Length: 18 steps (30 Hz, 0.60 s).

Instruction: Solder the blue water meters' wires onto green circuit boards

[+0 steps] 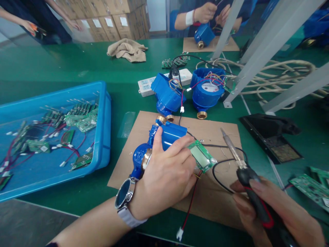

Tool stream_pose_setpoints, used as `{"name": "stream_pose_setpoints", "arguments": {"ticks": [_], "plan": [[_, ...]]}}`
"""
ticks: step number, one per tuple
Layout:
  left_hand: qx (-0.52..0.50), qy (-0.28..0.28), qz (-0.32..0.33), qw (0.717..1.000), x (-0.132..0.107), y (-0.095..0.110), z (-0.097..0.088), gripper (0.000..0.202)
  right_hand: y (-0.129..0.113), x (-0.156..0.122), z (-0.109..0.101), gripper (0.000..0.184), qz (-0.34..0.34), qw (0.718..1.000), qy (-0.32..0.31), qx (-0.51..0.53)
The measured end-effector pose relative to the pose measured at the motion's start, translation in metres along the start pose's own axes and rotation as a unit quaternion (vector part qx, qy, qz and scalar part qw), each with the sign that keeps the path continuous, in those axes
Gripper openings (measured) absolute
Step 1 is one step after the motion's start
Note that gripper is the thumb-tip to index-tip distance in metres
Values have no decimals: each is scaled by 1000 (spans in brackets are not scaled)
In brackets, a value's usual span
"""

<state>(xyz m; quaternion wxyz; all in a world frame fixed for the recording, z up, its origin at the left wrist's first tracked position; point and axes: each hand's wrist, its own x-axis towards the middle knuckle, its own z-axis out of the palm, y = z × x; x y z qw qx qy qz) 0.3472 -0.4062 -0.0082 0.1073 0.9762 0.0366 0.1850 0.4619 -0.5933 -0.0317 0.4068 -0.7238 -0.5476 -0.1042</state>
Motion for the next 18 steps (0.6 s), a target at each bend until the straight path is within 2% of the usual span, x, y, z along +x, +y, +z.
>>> {"name": "stream_pose_setpoints", "arguments": {"ticks": [3,6,10,18], "plan": [[1,-3,-1,1000,0,0,0,9,8,4,4,22,-44,997,-17,-62],[3,-2,0,1000,0,0,0,8,14,5,9,38,-90,991,-64,-71],[2,5,3,1000,0,0,1,9,14,1,20,48,-15,996,-67,-62],[4,6,-1,1000,0,0,0,10,14,0,29,50,-5,994,-79,-71]]}}
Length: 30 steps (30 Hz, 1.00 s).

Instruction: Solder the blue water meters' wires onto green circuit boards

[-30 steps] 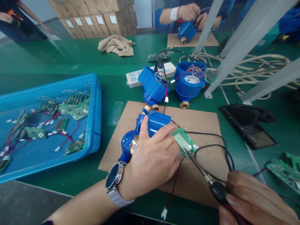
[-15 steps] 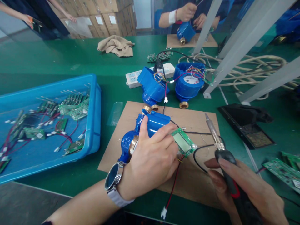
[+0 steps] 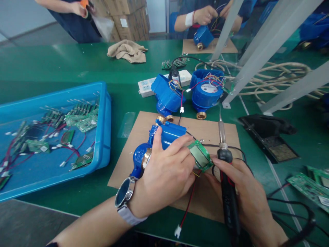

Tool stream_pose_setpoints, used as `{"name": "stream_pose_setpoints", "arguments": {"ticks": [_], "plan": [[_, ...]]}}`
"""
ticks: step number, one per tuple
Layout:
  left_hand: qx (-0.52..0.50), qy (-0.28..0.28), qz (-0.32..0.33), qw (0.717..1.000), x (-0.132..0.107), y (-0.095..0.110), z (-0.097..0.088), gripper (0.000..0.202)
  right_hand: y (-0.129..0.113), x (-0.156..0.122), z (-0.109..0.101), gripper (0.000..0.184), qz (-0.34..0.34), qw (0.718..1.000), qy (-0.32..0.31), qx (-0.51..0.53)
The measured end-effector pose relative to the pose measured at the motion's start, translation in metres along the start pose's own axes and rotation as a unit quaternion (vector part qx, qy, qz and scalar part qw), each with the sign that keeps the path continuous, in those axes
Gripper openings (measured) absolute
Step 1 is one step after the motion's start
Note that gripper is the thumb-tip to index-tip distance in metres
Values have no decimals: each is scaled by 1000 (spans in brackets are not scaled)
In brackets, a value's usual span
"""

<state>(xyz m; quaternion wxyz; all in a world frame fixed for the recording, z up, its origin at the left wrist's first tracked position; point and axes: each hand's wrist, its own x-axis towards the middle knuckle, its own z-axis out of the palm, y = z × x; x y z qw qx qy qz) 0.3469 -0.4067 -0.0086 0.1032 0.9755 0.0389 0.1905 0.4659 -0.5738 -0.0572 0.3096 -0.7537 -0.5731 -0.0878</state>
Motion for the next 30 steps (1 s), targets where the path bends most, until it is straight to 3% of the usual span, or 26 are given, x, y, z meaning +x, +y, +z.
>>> {"name": "stream_pose_setpoints", "arguments": {"ticks": [15,19,23,27,30], "plan": [[-72,-57,3,996,-1,-16,-21,20,-20,14,16,44,16,997,75,-29],[-48,-53,15,997,-1,-15,-17,20,-19,18,12,39,0,995,99,-15],[-35,-51,14,998,-2,-14,-13,16,-21,23,4,34,-43,985,143,92],[-36,-48,16,998,-3,-14,-13,15,-26,29,3,21,-12,990,116,79],[-38,-48,15,998,-4,-14,-13,14,-30,33,9,24,1,987,138,81]]}}
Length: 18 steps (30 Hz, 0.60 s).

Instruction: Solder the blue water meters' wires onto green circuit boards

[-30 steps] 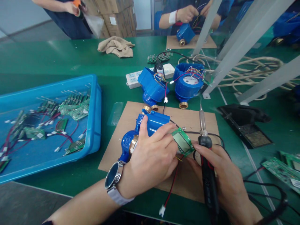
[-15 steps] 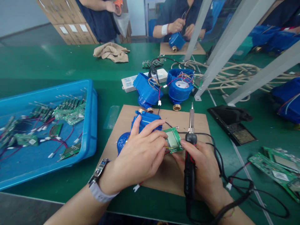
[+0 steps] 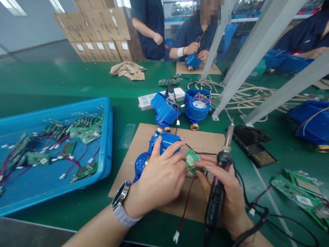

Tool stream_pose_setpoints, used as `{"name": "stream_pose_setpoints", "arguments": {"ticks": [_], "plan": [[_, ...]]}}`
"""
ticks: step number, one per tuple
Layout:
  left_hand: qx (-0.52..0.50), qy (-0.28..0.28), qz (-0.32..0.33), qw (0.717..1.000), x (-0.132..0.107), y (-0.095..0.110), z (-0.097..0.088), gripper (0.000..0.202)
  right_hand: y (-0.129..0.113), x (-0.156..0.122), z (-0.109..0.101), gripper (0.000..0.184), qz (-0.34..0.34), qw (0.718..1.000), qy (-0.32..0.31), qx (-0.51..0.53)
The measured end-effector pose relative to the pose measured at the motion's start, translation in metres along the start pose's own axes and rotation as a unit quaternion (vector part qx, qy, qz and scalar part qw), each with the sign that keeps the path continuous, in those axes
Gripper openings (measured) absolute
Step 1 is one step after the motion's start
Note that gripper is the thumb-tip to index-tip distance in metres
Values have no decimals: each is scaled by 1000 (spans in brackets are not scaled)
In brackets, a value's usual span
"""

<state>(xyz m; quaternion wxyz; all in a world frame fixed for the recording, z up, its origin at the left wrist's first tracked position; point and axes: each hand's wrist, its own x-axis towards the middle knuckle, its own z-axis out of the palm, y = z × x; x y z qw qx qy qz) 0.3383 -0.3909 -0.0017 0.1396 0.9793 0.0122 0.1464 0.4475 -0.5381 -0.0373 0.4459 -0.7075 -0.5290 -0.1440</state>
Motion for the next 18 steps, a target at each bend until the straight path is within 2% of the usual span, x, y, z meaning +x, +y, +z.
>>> {"name": "stream_pose_setpoints", "arguments": {"ticks": [4,7,13,18], "plan": [[-9,7,-1,1000,0,1,1,13,-1,-1,2,27,-16,1000,4,25],[-31,17,-12,999,0,2,0,14,-1,-1,-1,26,-52,999,-4,0],[-88,35,-45,994,0,6,-3,13,1,-6,-4,34,-129,991,14,-41],[-116,52,-44,991,-1,5,-3,11,6,-11,0,35,-109,993,15,-48]]}}
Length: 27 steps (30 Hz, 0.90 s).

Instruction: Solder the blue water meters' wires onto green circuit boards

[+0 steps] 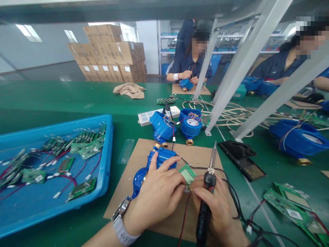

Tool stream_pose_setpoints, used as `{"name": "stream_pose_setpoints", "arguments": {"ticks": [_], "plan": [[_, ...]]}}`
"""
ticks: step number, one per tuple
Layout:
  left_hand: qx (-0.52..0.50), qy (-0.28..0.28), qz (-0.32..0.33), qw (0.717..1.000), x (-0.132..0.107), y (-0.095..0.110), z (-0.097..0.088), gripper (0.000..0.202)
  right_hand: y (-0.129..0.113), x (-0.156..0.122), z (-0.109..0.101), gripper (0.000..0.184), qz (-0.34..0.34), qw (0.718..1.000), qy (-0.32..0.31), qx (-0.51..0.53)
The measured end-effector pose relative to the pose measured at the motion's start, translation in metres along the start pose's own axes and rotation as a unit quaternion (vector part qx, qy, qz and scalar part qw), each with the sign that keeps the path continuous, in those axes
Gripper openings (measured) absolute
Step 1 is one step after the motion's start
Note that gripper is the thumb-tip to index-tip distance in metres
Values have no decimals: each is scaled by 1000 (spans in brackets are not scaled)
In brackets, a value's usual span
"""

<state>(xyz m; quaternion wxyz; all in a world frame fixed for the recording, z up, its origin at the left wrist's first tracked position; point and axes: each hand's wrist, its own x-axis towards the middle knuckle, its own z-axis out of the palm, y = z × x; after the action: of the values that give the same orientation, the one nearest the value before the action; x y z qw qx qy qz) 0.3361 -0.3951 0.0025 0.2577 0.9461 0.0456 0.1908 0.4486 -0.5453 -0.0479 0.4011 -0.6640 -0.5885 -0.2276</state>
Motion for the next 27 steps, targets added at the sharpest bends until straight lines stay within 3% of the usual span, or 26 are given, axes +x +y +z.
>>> {"name": "stream_pose_setpoints", "arguments": {"ticks": [5,12,19,27], "plan": [[-9,5,-11,1000,0,0,0,11,1,1,1,28,21,998,-53,-2],[26,13,1,1000,0,-1,4,9,10,0,-10,39,65,995,-42,58],[41,11,5,999,1,-1,4,11,24,-15,-15,43,93,985,-134,51],[21,-29,-13,999,2,0,-2,14,13,-8,0,34,96,990,-101,32]]}}
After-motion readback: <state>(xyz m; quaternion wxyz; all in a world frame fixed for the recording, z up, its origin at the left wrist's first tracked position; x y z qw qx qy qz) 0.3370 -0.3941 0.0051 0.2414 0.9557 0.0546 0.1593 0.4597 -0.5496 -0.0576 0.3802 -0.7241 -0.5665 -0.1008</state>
